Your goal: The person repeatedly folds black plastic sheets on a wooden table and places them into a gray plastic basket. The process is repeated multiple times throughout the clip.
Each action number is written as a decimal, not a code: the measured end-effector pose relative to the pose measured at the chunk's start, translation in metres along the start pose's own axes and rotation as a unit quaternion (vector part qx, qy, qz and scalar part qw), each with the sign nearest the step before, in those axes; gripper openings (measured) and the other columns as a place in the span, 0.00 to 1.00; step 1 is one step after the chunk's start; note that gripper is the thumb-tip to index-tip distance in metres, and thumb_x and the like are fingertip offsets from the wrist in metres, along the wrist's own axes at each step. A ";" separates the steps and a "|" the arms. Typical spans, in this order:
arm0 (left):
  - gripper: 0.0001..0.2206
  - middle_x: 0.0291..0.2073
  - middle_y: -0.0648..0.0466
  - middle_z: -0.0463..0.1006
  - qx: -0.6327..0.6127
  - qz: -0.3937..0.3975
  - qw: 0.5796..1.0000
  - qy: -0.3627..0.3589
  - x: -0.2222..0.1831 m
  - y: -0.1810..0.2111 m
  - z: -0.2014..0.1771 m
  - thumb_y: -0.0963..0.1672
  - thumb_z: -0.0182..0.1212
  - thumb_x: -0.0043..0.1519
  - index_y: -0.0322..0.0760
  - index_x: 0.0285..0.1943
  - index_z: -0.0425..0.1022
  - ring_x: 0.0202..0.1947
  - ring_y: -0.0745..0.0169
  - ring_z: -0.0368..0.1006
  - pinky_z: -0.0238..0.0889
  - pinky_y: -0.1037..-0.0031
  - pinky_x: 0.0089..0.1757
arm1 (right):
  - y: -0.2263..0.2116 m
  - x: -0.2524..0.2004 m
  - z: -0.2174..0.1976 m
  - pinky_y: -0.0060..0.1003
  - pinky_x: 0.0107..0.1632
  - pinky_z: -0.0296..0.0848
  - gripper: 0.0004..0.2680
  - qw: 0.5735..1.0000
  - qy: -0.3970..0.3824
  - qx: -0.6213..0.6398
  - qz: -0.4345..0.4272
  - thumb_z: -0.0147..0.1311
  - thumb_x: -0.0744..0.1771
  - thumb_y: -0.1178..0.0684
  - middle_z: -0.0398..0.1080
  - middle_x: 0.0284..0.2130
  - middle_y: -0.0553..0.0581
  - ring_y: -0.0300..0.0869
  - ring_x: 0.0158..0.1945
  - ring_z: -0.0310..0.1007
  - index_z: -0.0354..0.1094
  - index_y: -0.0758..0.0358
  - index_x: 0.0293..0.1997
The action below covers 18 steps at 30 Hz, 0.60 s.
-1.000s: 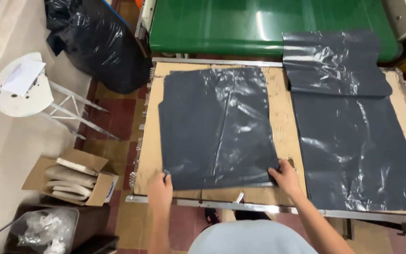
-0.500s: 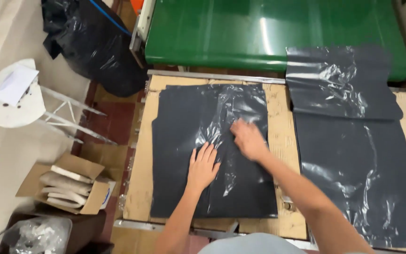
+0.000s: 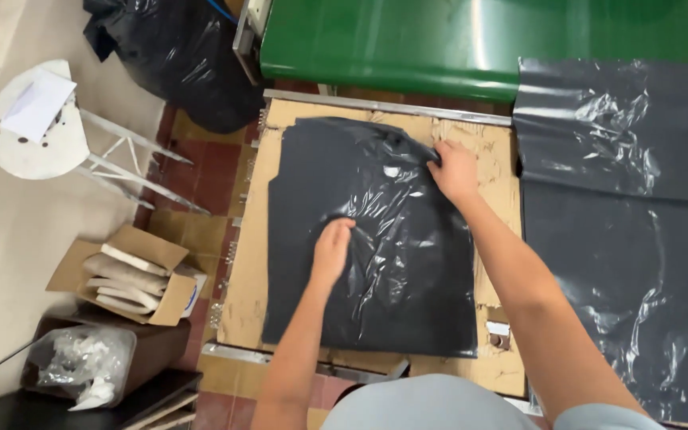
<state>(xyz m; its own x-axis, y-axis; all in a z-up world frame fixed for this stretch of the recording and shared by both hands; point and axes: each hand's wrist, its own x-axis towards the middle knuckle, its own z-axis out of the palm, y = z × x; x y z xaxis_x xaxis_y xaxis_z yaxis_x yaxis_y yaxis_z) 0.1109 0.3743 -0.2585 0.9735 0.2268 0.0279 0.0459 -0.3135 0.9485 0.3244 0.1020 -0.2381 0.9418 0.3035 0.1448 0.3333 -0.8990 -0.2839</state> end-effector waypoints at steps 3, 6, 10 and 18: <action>0.31 0.60 0.44 0.70 -0.258 -0.202 0.942 -0.067 0.019 0.013 -0.037 0.60 0.28 0.66 0.37 0.62 0.64 0.63 0.53 0.65 0.52 0.55 0.58 | -0.036 -0.080 -0.050 0.40 0.45 0.72 0.08 0.985 0.132 0.091 -0.065 0.67 0.62 0.50 0.68 0.32 0.48 0.46 0.40 0.73 0.69 0.53 0.35; 0.42 0.71 0.37 0.56 -0.464 -0.332 0.813 -0.113 0.029 0.000 -0.082 0.66 0.22 0.64 0.33 0.75 0.49 0.72 0.37 0.52 0.34 0.41 0.66 | -0.060 -0.173 -0.090 0.45 0.50 0.70 0.08 0.974 0.143 0.129 -0.117 0.65 0.59 0.57 0.70 0.34 0.52 0.50 0.44 0.72 0.67 0.54 0.34; 0.33 0.71 0.46 0.58 -0.345 -0.339 0.874 -0.055 0.009 0.081 -0.123 0.61 0.32 0.67 0.43 0.74 0.55 0.72 0.44 0.50 0.33 0.49 0.67 | -0.059 -0.265 -0.049 0.43 0.59 0.69 0.12 0.966 0.130 0.091 -0.202 0.58 0.53 0.63 0.72 0.35 0.47 0.40 0.46 0.75 0.68 0.53 0.34; 0.17 0.48 0.50 0.81 -0.309 -0.293 0.904 0.029 -0.002 -0.050 -0.150 0.52 0.64 0.62 0.44 0.56 0.77 0.51 0.58 0.76 0.65 0.67 0.55 | -0.069 -0.330 -0.050 0.40 0.56 0.66 0.09 0.983 0.042 0.048 -0.174 0.60 0.58 0.56 0.73 0.41 0.46 0.39 0.54 0.73 0.72 0.50 0.37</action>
<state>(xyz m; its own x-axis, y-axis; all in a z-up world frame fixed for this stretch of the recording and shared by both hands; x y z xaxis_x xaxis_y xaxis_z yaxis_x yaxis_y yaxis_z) 0.0726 0.5278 -0.2585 0.8085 0.2409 -0.5370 0.3984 0.4476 0.8006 -0.0118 0.0477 -0.2192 0.7638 0.5573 0.3255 0.6417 -0.7100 -0.2901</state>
